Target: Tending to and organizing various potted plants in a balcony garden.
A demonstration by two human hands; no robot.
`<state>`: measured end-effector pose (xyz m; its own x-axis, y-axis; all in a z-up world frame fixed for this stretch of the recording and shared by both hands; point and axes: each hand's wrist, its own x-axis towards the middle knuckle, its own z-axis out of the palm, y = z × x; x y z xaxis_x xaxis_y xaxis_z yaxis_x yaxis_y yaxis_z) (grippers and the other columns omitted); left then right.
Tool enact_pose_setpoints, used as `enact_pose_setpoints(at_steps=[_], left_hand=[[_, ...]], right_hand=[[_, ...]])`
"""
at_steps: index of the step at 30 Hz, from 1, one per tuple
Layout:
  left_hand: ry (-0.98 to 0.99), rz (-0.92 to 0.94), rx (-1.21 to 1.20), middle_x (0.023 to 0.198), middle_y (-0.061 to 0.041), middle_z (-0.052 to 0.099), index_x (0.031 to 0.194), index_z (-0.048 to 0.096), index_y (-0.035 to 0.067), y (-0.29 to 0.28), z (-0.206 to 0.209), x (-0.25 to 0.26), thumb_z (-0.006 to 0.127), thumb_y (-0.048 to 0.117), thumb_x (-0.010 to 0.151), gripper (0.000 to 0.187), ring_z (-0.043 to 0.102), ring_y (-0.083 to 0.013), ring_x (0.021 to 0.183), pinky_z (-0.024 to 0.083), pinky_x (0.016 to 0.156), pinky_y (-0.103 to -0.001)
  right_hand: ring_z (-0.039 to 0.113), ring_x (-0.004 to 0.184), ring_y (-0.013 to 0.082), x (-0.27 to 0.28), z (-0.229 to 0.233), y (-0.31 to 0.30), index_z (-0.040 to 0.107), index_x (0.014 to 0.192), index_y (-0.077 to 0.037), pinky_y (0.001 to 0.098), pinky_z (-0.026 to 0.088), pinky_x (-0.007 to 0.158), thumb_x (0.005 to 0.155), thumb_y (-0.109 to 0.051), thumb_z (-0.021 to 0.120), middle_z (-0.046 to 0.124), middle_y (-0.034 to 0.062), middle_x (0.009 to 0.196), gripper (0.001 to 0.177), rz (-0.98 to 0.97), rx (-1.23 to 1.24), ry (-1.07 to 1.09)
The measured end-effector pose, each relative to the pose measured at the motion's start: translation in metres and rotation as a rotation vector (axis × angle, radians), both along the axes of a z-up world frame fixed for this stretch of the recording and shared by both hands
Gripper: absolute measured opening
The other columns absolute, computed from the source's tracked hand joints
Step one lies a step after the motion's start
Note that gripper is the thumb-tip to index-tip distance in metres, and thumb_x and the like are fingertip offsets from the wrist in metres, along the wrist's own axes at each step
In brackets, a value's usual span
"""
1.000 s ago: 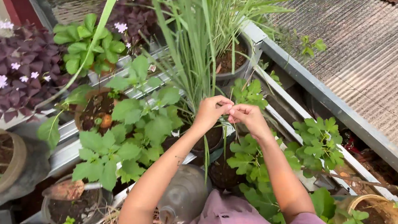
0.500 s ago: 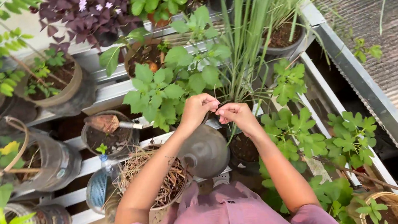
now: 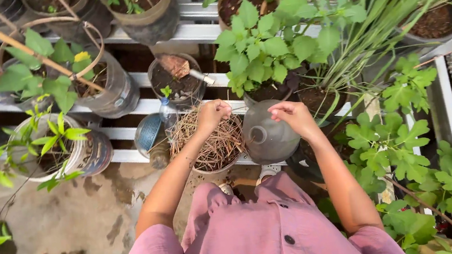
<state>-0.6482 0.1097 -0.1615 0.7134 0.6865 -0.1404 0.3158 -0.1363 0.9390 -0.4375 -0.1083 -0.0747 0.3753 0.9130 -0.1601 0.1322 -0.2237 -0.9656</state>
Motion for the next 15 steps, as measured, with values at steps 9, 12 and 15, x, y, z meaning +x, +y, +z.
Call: enact_pose_setpoints(at_steps=[9,12,15], left_hand=[[0.349,0.221,0.047,0.077,-0.002,0.077,0.094,0.081,0.019,0.000,-0.080,-0.071,0.077,0.027,0.089,0.010,0.071,-0.0129,0.066,0.055,0.066,-0.034],[0.427,0.286,0.026,0.082,-0.001,0.078,0.092,0.082,0.023,0.002,-0.092,-0.077,0.078,0.031,0.087,0.010,0.072,-0.0168,0.073,0.056,0.070,-0.037],[0.500,0.330,-0.005,0.087,0.000,0.079,0.089,0.083,0.027,0.008,-0.104,-0.083,0.076,0.028,0.086,0.008,0.074,-0.0183,0.080,0.057,0.074,-0.039]], right_hand=[[0.068,0.082,0.0127,-0.013,-0.031,-0.009,0.074,0.115,0.001,0.0274,0.053,0.078,0.100,-0.012,0.065,0.075,0.0078,0.093,0.022,0.009,-0.070,0.084],[0.068,0.081,0.0127,-0.020,-0.035,-0.011,0.074,0.116,0.000,0.0274,0.054,0.077,0.100,-0.013,0.064,0.075,0.0078,0.092,0.023,0.005,-0.071,0.093],[0.069,0.081,0.0130,-0.028,-0.039,-0.012,0.074,0.116,-0.001,0.0269,0.055,0.078,0.101,-0.013,0.063,0.075,0.0076,0.092,0.022,0.013,-0.082,0.102]])
